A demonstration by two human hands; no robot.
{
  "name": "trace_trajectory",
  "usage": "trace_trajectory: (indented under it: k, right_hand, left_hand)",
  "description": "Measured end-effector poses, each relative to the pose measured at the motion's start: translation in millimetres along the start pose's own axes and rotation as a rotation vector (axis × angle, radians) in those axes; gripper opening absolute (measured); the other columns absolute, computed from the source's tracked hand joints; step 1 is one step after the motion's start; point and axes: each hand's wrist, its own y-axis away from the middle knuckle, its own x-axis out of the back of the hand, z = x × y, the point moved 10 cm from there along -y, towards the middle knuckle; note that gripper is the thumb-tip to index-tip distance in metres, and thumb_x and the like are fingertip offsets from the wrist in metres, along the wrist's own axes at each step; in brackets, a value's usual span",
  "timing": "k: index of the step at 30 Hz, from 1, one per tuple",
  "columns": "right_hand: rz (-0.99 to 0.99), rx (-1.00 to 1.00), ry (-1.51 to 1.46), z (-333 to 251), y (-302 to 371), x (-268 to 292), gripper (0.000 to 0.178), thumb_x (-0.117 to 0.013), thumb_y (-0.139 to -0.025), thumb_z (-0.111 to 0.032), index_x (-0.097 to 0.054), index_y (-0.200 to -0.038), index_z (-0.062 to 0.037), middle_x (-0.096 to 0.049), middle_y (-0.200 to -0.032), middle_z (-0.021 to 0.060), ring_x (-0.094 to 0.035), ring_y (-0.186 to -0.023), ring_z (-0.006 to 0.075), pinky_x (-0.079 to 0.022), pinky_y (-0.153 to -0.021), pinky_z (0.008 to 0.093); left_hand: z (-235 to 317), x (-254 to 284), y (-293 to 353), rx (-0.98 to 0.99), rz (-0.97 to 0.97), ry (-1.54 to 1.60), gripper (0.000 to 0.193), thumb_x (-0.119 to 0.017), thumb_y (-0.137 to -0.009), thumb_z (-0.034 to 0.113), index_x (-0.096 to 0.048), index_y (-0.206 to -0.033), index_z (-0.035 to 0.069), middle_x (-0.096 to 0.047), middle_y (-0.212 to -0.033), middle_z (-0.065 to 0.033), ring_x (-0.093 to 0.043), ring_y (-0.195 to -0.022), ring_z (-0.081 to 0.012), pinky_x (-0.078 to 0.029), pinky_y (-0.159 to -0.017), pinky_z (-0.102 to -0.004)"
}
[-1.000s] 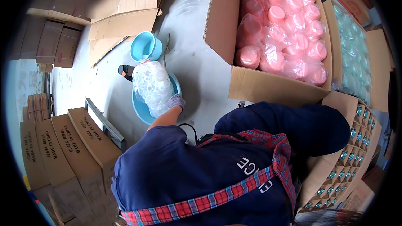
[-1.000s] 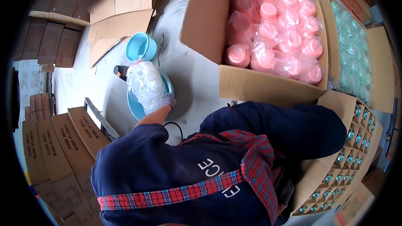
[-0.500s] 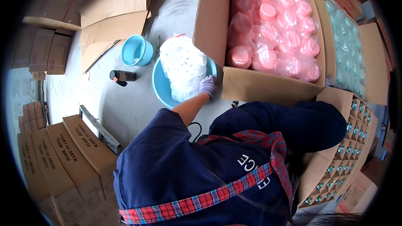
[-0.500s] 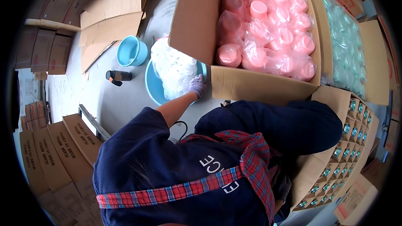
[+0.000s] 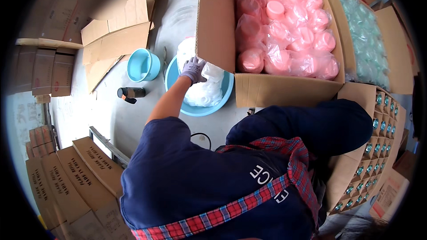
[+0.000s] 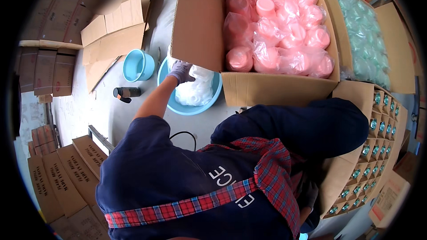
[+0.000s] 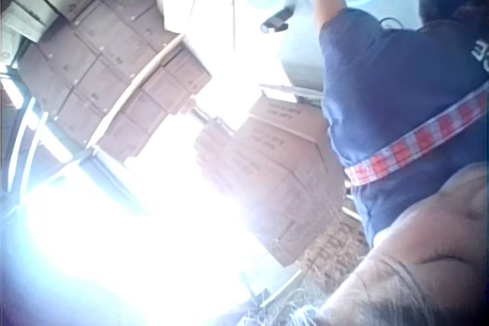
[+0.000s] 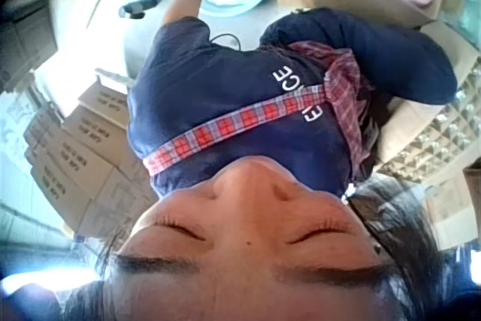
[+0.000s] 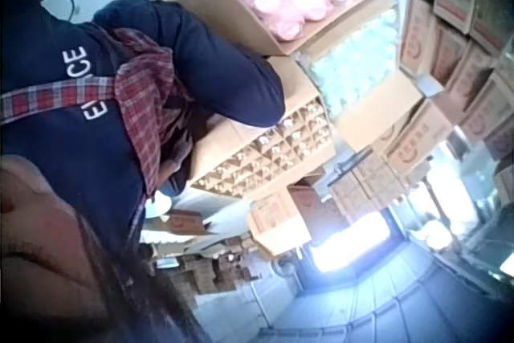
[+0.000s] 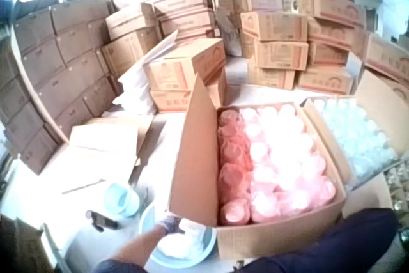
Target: The person places white plastic rings onto small green jars arranged in a cardboard tray. They then pick up a pink pitcher, insert a filter and a lid, and wrap the assembled unit in a clear plastic bag.
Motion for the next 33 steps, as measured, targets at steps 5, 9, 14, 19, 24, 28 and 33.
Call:
trace_trajectory:
  k: [5,9,14,19,24,28,33]
  right_hand:
    - [0.086,-0.017,0.094,-67.1,16.7,37.9,0.013,-0.054,-0.087,-0.013,-0.055,-0.085,0.0000,-0.058,-0.089,0.0221,-0.056,-0.083,0.0406,-0.045,-0.069,0.0445]
    - [0.079,-0.048,0.108,-59.3,22.0,26.9,0.010,-0.054,-0.086,-0.011,-0.056,-0.084,-0.0019,-0.059,-0.089,0.0209,-0.057,-0.084,0.0399,-0.046,-0.069,0.0441]
    - [0.110,-0.008,0.110,-73.5,30.0,33.4,0.008,-0.054,-0.085,-0.011,-0.057,-0.086,-0.0030,-0.060,-0.090,0.0204,-0.058,-0.086,0.0398,-0.047,-0.071,0.0452]
    - [0.035,-0.073,0.158,-9.5,18.3,5.1,0.014,-0.049,-0.087,-0.012,-0.059,-0.087,-0.0014,-0.060,-0.093,0.0218,-0.059,-0.089,0.0407,-0.046,-0.073,0.0479]
    - [0.033,-0.181,0.028,12.9,4.5,-2.6,0.024,-0.049,-0.089,-0.020,-0.062,-0.091,-0.0005,-0.063,-0.094,0.0236,-0.059,-0.090,0.0433,-0.045,-0.076,0.0506]
    - [0.000,-0.128,0.138,19.0,9.3,-7.2,0.032,-0.049,-0.090,-0.027,-0.065,-0.099,-0.0002,-0.064,-0.098,0.0245,-0.059,-0.095,0.0436,-0.046,-0.080,0.0492]
    - [0.096,-0.068,0.102,36.0,12.8,-8.8,0.028,-0.051,-0.089,-0.022,-0.063,-0.101,-0.0007,-0.063,-0.101,0.0238,-0.060,-0.094,0.0414,-0.048,-0.079,0.0468]
  left_hand:
    - [18.8,-18.1,6.8,0.129,-0.162,0.062,0.109,-0.085,-0.057,0.053,-0.033,-0.145,0.015,-0.029,-0.149,-0.0165,-0.037,-0.131,-0.0413,-0.042,-0.098,-0.0585]
    - [16.5,-14.8,9.3,0.164,-0.131,0.096,0.103,-0.081,-0.058,0.057,-0.040,-0.142,0.013,-0.030,-0.149,-0.0147,-0.037,-0.131,-0.0409,-0.046,-0.096,-0.0564]
    - [12.9,-16.4,3.1,0.178,0.145,0.077,0.101,-0.077,-0.063,0.059,-0.038,-0.141,0.007,-0.041,-0.141,-0.0143,-0.039,-0.129,-0.0394,-0.040,-0.102,-0.0488]
    - [16.3,-13.8,6.4,0.047,0.462,0.226,0.077,-0.079,-0.067,0.040,-0.046,-0.129,0.006,-0.051,-0.129,-0.0157,-0.048,-0.116,-0.0344,-0.045,-0.095,-0.0456]
    - [4.5,-24.7,-24.5,0.168,0.164,0.192,0.075,-0.076,-0.067,0.049,-0.057,-0.127,0.009,-0.056,-0.129,-0.0151,-0.053,-0.115,-0.0327,-0.044,-0.097,-0.0433]
    - [22.4,-40.7,-51.3,0.234,0.152,0.148,0.060,-0.070,-0.073,0.047,-0.062,-0.121,0.012,-0.062,-0.123,-0.0138,-0.062,-0.108,-0.0293,-0.046,-0.093,-0.0422]
    - [3.3,-50.9,-54.2,0.360,0.307,0.242,0.034,-0.063,-0.081,0.032,-0.069,-0.106,0.010,-0.070,-0.104,-0.0143,-0.066,-0.098,-0.0307,-0.050,-0.087,-0.0426]
